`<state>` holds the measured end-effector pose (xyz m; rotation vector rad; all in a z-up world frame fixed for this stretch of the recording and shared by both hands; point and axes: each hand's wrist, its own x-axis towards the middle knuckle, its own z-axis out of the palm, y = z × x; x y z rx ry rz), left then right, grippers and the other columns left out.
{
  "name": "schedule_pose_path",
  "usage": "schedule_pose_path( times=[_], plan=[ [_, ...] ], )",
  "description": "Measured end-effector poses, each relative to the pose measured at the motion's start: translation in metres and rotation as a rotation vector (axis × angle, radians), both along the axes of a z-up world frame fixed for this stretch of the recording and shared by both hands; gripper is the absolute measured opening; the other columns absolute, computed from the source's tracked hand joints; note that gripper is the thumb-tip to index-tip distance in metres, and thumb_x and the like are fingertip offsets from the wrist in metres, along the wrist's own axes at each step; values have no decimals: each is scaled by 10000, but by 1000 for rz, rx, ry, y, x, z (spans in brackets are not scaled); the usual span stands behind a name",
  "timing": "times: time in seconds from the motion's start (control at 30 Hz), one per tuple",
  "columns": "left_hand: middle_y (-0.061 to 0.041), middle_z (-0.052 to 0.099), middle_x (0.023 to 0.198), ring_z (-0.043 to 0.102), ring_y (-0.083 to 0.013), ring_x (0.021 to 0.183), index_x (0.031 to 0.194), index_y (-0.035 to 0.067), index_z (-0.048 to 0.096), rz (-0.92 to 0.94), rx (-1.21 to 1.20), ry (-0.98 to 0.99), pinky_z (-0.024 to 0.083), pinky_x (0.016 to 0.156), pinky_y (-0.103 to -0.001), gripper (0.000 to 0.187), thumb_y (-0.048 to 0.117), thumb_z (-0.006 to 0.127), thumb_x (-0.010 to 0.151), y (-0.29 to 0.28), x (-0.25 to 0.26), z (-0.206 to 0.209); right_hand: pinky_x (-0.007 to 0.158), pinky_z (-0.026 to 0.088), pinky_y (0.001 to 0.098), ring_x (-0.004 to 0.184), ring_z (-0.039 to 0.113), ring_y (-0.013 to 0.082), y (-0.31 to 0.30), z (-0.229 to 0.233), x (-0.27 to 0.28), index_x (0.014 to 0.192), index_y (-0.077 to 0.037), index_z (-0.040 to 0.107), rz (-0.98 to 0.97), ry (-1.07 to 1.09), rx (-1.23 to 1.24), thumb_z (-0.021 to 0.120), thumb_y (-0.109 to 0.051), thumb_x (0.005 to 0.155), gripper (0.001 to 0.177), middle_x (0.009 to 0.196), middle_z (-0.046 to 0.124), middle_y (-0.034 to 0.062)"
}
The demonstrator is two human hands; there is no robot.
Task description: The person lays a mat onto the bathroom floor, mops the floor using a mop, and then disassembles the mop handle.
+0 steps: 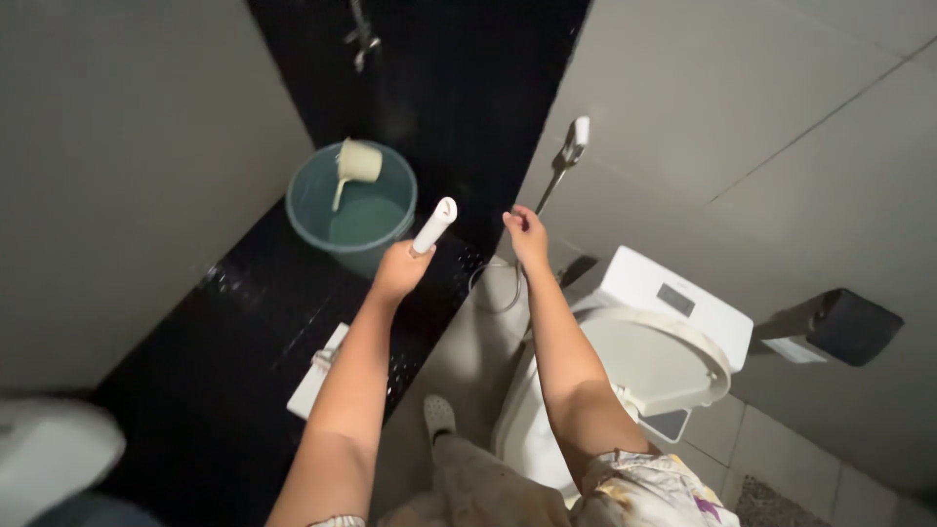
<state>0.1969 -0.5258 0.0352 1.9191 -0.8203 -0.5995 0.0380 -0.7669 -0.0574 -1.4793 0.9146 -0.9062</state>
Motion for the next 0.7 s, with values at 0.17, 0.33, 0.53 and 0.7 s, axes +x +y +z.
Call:
schedule_pose_path(
  times=[0.17,0.33,0.53,0.7],
  plan=[
    [-209,738,869,724,-393,854,967,19,747,-75,16,-75,541,748,-461,333,342,674,936,-82,23,-38,808,517,275,861,597,116,-78,-12,21,1264,-23,661,-254,90,-66,807,-317,884,502,940,657,27],
    [-180,755,924,724,-389,887,963,41,747,-145,181,-99,553,762,-473,376,402,647,930,-150,27,-72,913,514,409,1029,626,280,-146,-18,17,1283,-32,631,-563,321,-295,840,-395,840,609,1124,643,151],
    [-188,750,866,736,-371,811,981,28,745,-204,208,10,552,739,-446,375,380,626,933,-189,24,-84,932,502,475,1093,623,377,-216,-20,21,1255,-44,633,-596,457,-313,846,-397,796,617,1168,666,205],
    [-175,752,891,725,-353,830,1005,46,745,-233,330,114,538,760,-453,417,423,568,984,-205,26,-62,813,536,493,901,685,391,-239,-34,25,1042,-84,717,-506,523,-316,806,-394,886,358,932,736,176]
  ],
)
